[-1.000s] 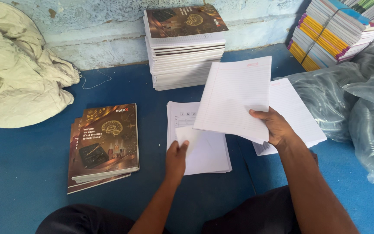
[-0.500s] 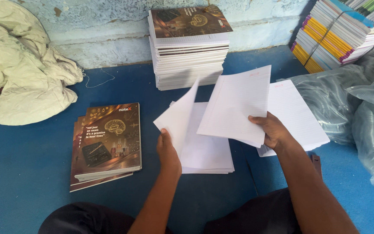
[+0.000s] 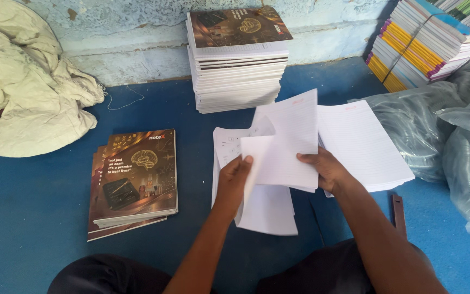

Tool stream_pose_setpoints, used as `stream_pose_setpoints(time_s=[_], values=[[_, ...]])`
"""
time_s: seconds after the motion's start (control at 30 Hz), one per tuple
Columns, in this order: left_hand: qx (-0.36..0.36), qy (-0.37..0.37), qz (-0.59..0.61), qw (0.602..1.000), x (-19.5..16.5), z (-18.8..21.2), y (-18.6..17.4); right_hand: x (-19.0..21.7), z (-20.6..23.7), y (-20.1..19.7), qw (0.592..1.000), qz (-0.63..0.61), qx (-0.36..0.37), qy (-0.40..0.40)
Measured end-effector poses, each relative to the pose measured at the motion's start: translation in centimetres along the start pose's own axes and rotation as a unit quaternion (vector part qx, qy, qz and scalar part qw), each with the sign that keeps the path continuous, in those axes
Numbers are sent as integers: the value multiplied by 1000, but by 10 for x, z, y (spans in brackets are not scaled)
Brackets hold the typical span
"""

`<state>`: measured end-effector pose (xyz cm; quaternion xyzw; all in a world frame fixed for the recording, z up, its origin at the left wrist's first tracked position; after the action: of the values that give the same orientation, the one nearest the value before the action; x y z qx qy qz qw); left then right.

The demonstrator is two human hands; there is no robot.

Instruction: The person sits on the floor and repeatedly assembles notebooks by taking a stack of loose index pages, placing a brown cover on top, and stacking the finished notebook onto a pile. The process is repeated multiple times.

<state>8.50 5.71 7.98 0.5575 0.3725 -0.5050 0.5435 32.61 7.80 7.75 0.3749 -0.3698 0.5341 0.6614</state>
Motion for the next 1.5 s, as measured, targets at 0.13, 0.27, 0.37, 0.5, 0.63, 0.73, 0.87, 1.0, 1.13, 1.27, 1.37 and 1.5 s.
stream_pose_setpoints(time_s=[0.13, 0.27, 0.37, 0.5, 0.63, 0.73, 0.87, 1.0, 1.13, 1.27, 1.37, 1.5], values=[[34, 8, -84, 996, -4, -4, 11, -1, 0, 5, 1000, -9, 20, 2], [37, 87, -263, 960, -4, -6, 11, 3, 1, 8, 998, -42, 37, -13], [13, 166, -260, 951, -6, -7, 7, 4, 2, 9, 998, -54, 37, -26], [-69, 144, -258, 953, -5, -9, -3, 5, 3, 8, 998, -54, 31, -29], [-186, 190, -430, 863, -18, -1, -10, 5, 4, 9, 997, -57, 33, -33], [-262, 22, -520, 813, -26, -3, -23, 7, 4, 10, 996, -60, 52, -40], [-250, -100, -307, 913, -23, -6, -44, 6, 4, 10, 996, -62, 51, -36], [-208, -127, -9, 970, -3, -18, -60, 4, 4, 11, 995, -60, 64, -43], [-233, -148, 120, 954, 17, -26, -76, 4, 4, 13, 996, -49, 71, -37], [-184, -139, 176, 957, 22, -30, -77, 2, 3, 14, 998, -24, 57, -21], [-169, -162, 180, 955, 19, -31, -73, 1, 3, 13, 997, -21, 74, -18], [-131, -156, 190, 960, 9, -37, -69, 2, 2, 16, 994, -20, 107, -28]])
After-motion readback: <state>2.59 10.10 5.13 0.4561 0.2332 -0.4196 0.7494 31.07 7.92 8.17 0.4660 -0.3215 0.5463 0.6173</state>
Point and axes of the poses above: each hand's wrist, its own z-axis away from the middle knuckle, its own y-axis out of the palm, x = y × z, the point moved 3 cm from there along -z, towards the middle knuckle, and after that the axes turned 2 degrees about -y, right-handed, at the moved point
